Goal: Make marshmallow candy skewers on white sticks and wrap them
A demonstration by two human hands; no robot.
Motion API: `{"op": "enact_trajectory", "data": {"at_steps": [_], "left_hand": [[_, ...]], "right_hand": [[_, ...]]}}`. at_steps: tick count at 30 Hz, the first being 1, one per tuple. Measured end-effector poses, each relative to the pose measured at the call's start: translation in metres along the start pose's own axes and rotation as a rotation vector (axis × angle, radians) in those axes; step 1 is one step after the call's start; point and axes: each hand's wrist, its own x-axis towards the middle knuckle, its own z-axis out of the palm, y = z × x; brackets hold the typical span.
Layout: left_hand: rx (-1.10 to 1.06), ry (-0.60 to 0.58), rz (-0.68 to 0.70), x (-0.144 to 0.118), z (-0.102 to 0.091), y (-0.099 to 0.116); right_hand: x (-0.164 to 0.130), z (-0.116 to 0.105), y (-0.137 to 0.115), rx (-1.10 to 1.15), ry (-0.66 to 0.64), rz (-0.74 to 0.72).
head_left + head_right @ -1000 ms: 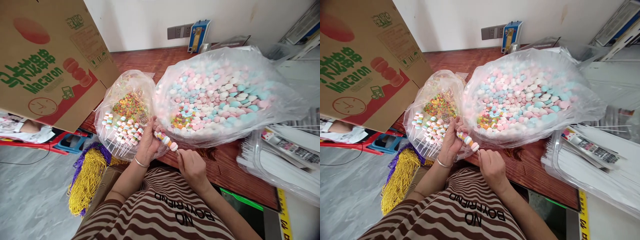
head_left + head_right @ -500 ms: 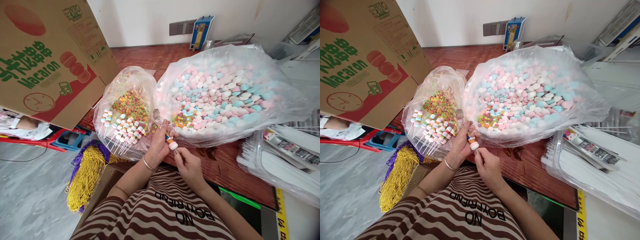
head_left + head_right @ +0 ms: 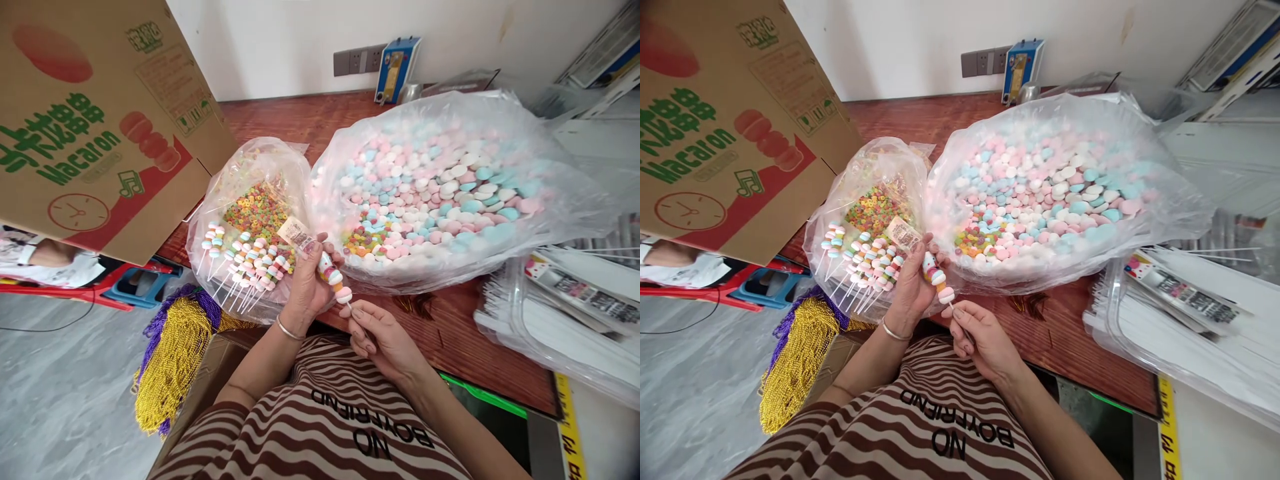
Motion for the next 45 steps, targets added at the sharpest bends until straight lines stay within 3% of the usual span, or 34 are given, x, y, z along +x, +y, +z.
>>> {"op": "enact_trajectory", "data": {"at_steps": [3,8,10,12,16,18,20,23,25,28,31,34,36,38,43,45], "left_hand": [[-0.014,0.028,0.010,0.004,0.001,0.003],[0.007,0.164,0.007,0.005,0.009,0.003],[0.015,0.205,0.014,0.004,0.011,0.001],[0.019,0.223,0.008,0.003,0.012,-0.002],[-0.007,0.132,-0.052,-0.001,0.007,-0.010],[-0.010,0.067,-0.082,-0.006,0.006,-0.018],[0.032,0.039,-0.121,-0.012,0.005,-0.027],[0.111,0.011,-0.159,-0.017,0.003,-0.033],[0.125,-0.028,-0.128,-0.015,0.001,-0.026],[0.112,-0.089,-0.016,-0.004,-0.004,-0.003],[0.135,-0.095,0.050,0.005,-0.006,0.018],[0.110,-0.072,0.043,0.008,0.000,0.024],[0.050,-0.018,0.024,0.008,0.008,0.022],[0.009,0.069,-0.026,0.009,0.016,0.018],[-0.006,0.167,-0.146,0.012,0.024,0.008],[0.033,0.166,-0.149,0.010,0.023,0.001]], "right_hand": [[0.002,-0.004,0.004,-0.354,0.132,-0.237],[0.010,-0.013,0.011,-1.310,0.443,-1.001],[0.012,-0.013,0.012,-1.465,0.455,-1.125],[0.013,-0.010,0.011,-1.347,0.420,-1.026],[0.015,0.000,0.001,-0.532,0.174,-0.406],[0.018,0.004,-0.003,-0.229,0.053,-0.203],[0.022,0.005,-0.004,-0.215,0.080,-0.232],[0.025,0.002,-0.004,-0.529,0.309,-0.487],[0.024,-0.002,-0.004,-0.676,0.378,-0.565],[0.020,-0.008,-0.008,-0.582,0.263,-0.467],[0.018,-0.008,-0.013,-0.271,0.092,-0.272],[0.017,-0.001,-0.017,0.000,-0.070,-0.066],[0.013,0.003,-0.016,0.048,-0.165,0.027],[0.010,0.003,-0.013,-0.106,-0.165,-0.040],[0.009,-0.003,-0.004,-1.151,0.207,-0.716],[0.013,-0.004,-0.002,-1.377,0.303,-0.849]]}}
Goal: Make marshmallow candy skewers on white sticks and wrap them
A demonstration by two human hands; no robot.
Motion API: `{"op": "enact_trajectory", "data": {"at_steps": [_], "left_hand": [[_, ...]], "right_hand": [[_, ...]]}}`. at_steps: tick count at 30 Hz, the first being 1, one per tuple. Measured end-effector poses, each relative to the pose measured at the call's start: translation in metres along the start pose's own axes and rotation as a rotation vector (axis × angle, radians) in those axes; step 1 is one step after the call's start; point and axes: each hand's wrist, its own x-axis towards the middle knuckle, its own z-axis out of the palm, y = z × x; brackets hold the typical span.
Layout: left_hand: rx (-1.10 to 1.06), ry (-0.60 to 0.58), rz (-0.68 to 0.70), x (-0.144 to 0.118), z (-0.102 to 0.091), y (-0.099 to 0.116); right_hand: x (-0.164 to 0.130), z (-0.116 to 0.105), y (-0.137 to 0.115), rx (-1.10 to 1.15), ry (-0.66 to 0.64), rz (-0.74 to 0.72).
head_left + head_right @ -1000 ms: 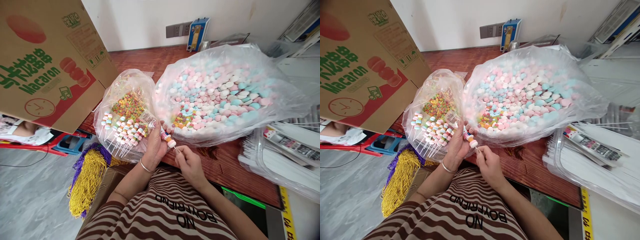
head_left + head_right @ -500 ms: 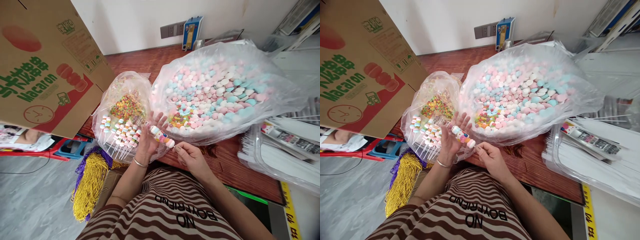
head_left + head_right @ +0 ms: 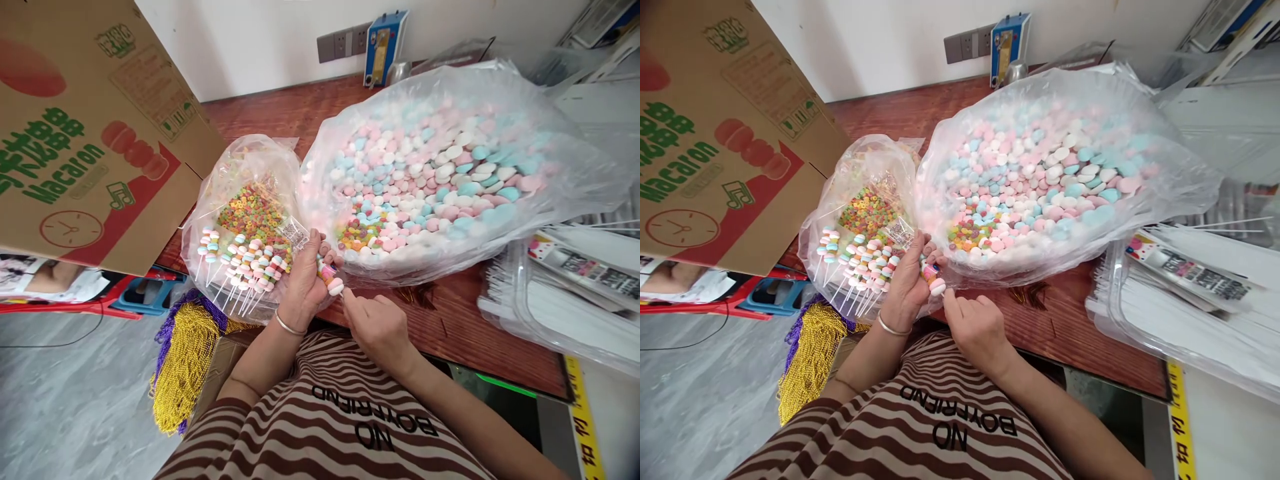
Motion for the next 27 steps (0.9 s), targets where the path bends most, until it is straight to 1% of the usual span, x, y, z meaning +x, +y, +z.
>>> {"op": "enact_trajectory", "data": {"at_steps": [1,2,3,5,8,10,12,15,17,18,20,22,23,24,25,27], "left_hand": [[0.027,-0.006,0.003,-0.002,-0.001,-0.004],[0.055,-0.019,0.008,-0.004,-0.002,-0.009],[0.081,-0.037,0.016,-0.006,-0.004,-0.013],[0.129,-0.080,0.006,-0.011,-0.009,-0.019],[0.149,-0.149,-0.037,-0.014,-0.016,-0.017],[0.114,-0.174,-0.005,-0.011,-0.019,-0.008],[0.064,-0.165,0.059,-0.005,-0.020,0.002],[-0.018,-0.122,0.092,0.003,-0.018,0.011],[-0.055,-0.090,0.090,0.007,-0.015,0.010],[-0.054,-0.065,0.084,0.008,-0.013,0.006],[-0.005,-0.019,0.052,0.007,-0.011,-0.005],[0.081,-0.007,0.034,0.004,-0.011,-0.018],[0.123,-0.018,0.045,0.002,-0.013,-0.024],[0.164,-0.041,0.061,-0.001,-0.015,-0.029],[0.201,-0.072,0.076,-0.005,-0.018,-0.032],[0.264,-0.157,0.055,-0.011,-0.025,-0.036]], "right_hand": [[0.002,0.002,0.000,-0.030,0.011,-0.003],[0.005,0.003,0.001,0.000,0.013,0.029],[0.008,0.003,0.001,0.088,0.007,0.092],[0.015,0.003,0.001,0.412,-0.034,0.285],[0.021,0.000,0.003,1.053,-0.148,0.594],[0.021,-0.003,0.005,1.357,-0.220,0.716],[0.019,-0.004,0.005,1.511,-0.270,0.774],[0.012,-0.004,0.003,1.586,-0.353,0.828],[0.005,-0.002,-0.001,1.523,-0.359,0.829],[0.002,0.000,-0.002,1.449,-0.329,0.809],[-0.001,0.004,-0.004,1.224,-0.232,0.730],[-0.001,0.008,-0.004,0.984,-0.143,0.642],[0.001,0.010,-0.003,0.914,-0.118,0.616],[0.002,0.011,-0.002,0.905,-0.103,0.608],[0.004,0.012,-0.001,0.957,-0.094,0.620],[0.009,0.013,0.002,1.180,-0.096,0.686]]}}
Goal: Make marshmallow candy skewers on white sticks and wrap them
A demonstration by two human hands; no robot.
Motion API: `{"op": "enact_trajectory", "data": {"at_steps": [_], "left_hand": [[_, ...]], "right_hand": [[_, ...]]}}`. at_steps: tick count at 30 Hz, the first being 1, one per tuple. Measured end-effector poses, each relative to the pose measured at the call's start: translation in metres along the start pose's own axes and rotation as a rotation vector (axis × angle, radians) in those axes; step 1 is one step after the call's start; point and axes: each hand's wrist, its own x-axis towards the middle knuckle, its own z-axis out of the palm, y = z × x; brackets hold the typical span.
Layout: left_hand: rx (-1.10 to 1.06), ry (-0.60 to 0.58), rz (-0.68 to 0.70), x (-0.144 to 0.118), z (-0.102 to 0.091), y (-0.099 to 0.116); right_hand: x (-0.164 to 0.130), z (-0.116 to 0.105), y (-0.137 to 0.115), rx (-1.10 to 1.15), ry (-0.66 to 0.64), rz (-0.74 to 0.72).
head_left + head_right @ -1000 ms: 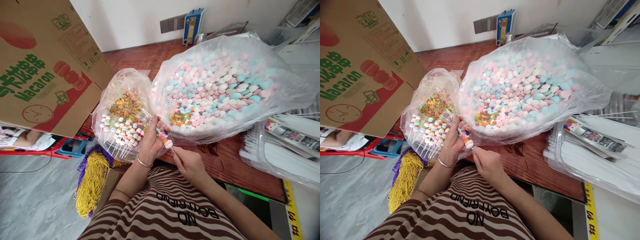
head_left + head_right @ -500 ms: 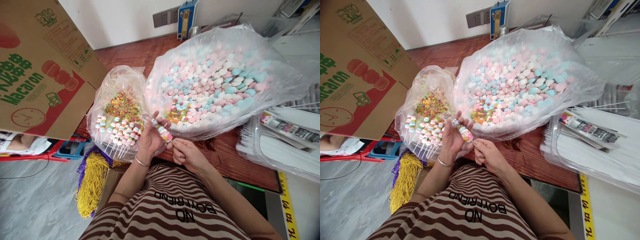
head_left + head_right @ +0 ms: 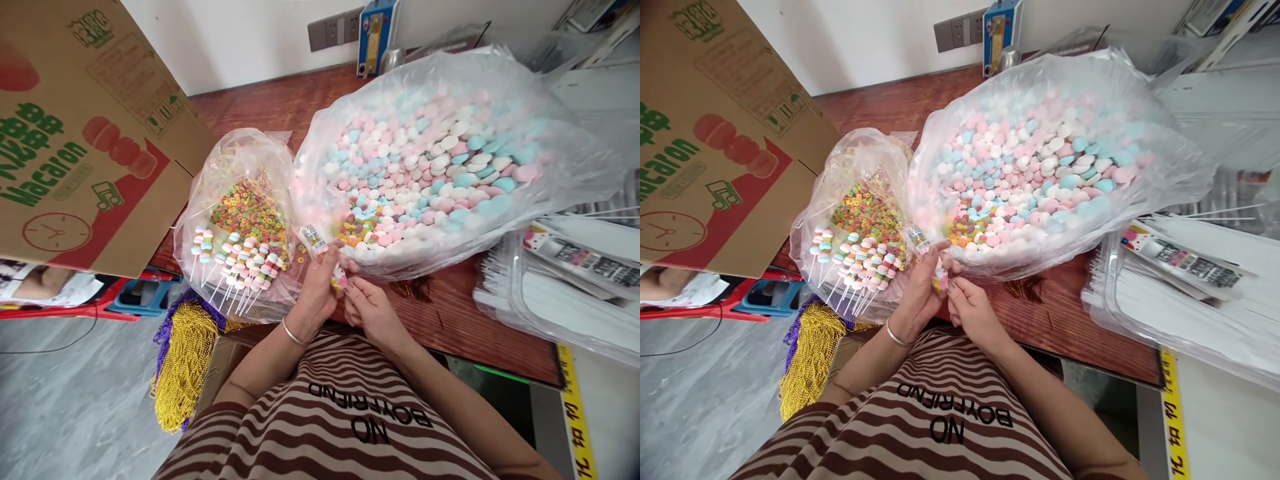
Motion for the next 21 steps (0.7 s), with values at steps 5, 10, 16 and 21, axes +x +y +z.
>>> {"op": "enact_trajectory", "data": {"at_steps": [5,10,16,21], "left_hand": [[0.131,-0.155,-0.114,-0.012,-0.012,-0.011],[0.270,-0.165,0.006,-0.016,-0.015,-0.012],[0.303,-0.050,0.005,-0.026,-0.025,0.004],[0.375,0.019,0.060,-0.023,-0.038,-0.003]], "right_hand": [[0.008,0.001,-0.003,0.289,-0.031,0.103],[0.006,0.000,0.000,0.115,0.038,-0.010],[-0.011,-0.010,-0.001,-0.306,0.154,-0.215],[-0.012,-0.006,0.002,-0.246,0.084,-0.131]]}}
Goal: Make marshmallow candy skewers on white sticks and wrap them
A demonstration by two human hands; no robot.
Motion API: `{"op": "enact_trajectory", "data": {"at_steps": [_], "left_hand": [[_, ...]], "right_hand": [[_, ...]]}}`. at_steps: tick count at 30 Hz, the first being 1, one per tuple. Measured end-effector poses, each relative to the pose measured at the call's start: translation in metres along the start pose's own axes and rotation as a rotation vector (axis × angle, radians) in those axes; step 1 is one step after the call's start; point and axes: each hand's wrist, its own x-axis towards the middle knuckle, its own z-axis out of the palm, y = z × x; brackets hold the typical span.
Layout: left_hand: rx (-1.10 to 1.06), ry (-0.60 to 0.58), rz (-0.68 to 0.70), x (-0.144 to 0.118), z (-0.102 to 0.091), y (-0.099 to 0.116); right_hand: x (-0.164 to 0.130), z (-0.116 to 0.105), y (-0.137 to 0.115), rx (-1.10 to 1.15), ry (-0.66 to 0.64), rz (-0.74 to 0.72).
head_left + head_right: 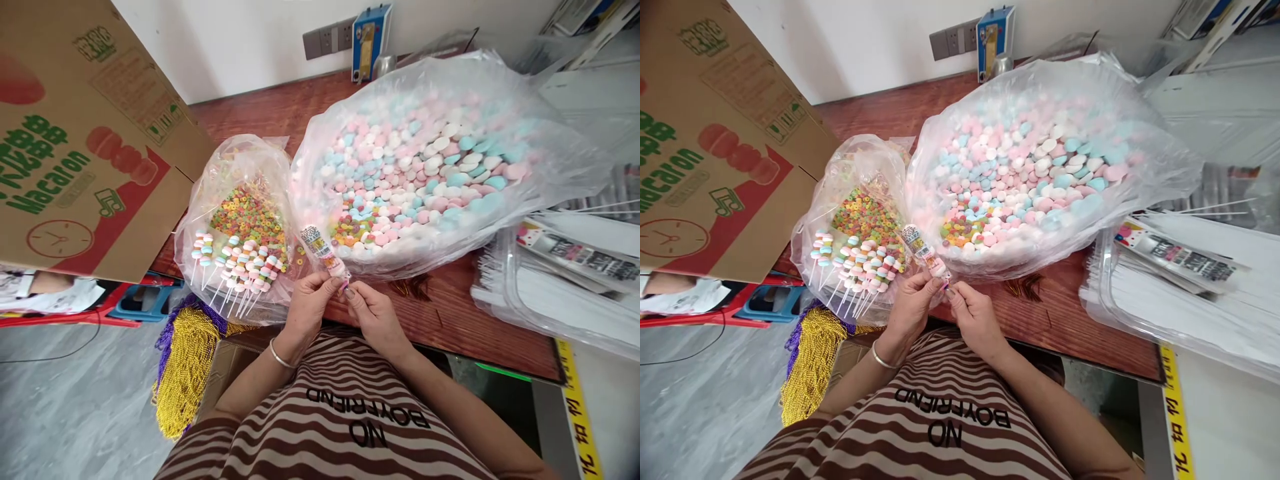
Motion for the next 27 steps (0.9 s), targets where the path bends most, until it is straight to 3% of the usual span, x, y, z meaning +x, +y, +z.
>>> {"op": "enact_trajectory", "data": {"at_steps": [5,8,11,13,18,20,23,27], "left_hand": [[-0.078,-0.087,-0.116,0.007,-0.003,-0.010],[-0.180,-0.211,-0.208,0.010,-0.005,-0.010],[-0.229,-0.303,-0.204,0.012,-0.004,-0.008],[-0.223,-0.243,-0.148,0.014,-0.002,-0.008],[-0.119,0.045,0.001,0.013,0.007,-0.014],[-0.012,0.080,0.080,0.011,0.007,-0.019],[0.130,0.036,0.126,0.007,0.003,-0.022],[0.073,-0.224,-0.109,0.006,-0.004,-0.015]], "right_hand": [[0.005,0.003,0.002,0.548,-0.306,0.310],[0.005,0.001,0.002,0.665,-0.448,0.395],[0.003,0.000,0.002,0.688,-0.481,0.415],[0.002,-0.002,0.000,0.595,-0.404,0.352],[0.001,-0.003,-0.004,0.088,0.129,-0.016],[0.001,0.000,-0.002,0.104,0.182,-0.022],[0.003,0.004,0.002,0.448,0.015,0.162],[0.005,0.005,0.007,0.762,-0.370,0.375]]}}
